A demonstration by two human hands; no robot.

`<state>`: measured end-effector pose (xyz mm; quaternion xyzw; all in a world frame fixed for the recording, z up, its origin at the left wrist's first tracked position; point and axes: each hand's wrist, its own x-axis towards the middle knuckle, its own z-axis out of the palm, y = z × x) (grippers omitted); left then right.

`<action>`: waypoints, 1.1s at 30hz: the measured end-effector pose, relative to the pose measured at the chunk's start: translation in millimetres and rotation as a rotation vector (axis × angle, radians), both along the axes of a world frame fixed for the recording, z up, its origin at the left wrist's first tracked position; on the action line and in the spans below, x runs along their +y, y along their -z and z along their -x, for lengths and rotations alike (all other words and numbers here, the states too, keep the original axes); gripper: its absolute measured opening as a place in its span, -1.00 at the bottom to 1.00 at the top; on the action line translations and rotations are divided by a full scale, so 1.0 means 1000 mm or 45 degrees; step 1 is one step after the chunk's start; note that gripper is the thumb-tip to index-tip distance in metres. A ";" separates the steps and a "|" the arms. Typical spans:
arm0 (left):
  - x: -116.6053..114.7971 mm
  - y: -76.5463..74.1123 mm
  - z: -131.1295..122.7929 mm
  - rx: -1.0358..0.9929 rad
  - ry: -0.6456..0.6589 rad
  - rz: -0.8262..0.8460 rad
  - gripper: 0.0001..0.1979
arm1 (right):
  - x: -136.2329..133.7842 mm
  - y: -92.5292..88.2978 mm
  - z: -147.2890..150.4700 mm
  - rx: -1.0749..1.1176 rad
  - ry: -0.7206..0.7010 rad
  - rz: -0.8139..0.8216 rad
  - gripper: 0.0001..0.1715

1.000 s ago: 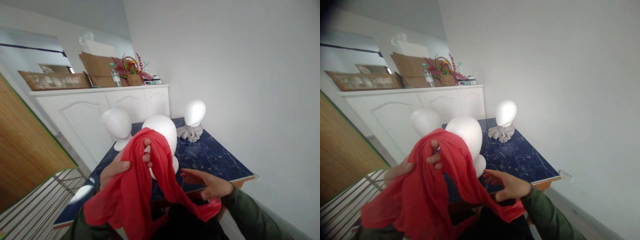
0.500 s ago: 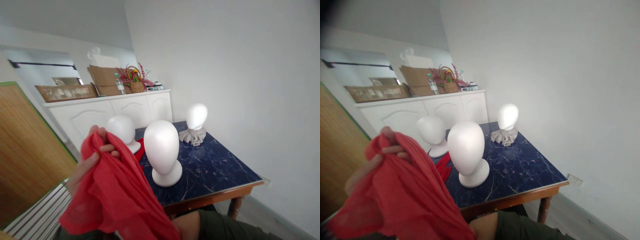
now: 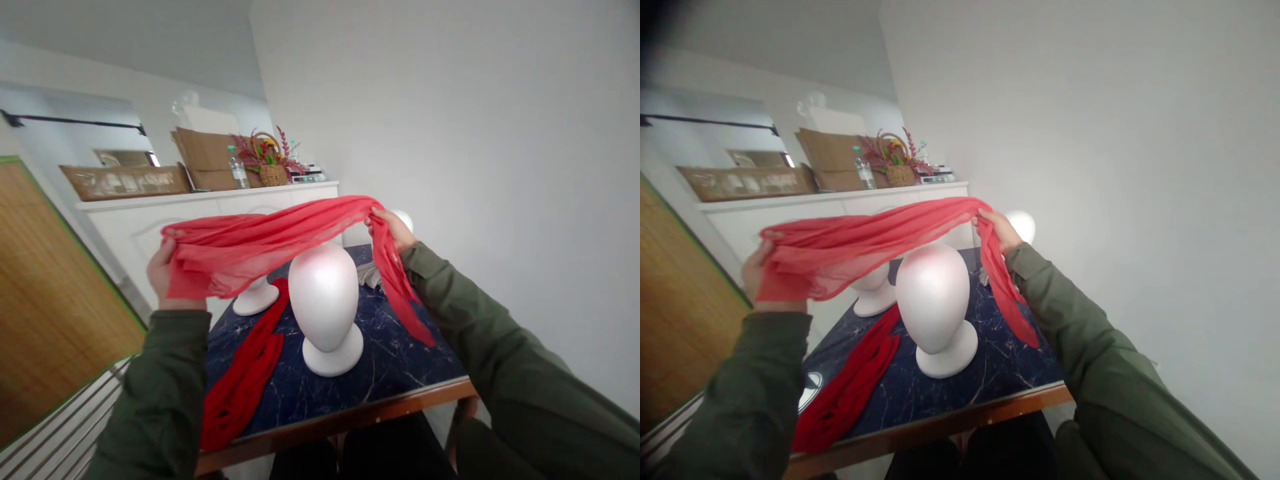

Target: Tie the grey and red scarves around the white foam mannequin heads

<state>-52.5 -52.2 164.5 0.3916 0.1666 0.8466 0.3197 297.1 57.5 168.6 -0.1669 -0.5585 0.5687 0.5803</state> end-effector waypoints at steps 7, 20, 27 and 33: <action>0.056 0.041 -0.008 -0.169 0.057 0.277 -0.79 | 0.065 0.051 0.052 -0.549 0.696 0.018 -0.79; -0.051 0.158 -0.054 -0.328 0.372 0.916 -0.66 | -0.029 0.223 -0.005 -1.424 0.625 -0.249 -0.51; -0.071 0.196 -0.071 -0.474 0.404 1.107 -0.76 | -0.077 0.236 -0.020 -1.209 0.676 -0.023 -0.48; -0.071 0.206 -0.083 -0.393 0.737 1.148 -0.84 | -0.109 0.233 0.015 -0.240 0.090 0.643 -0.56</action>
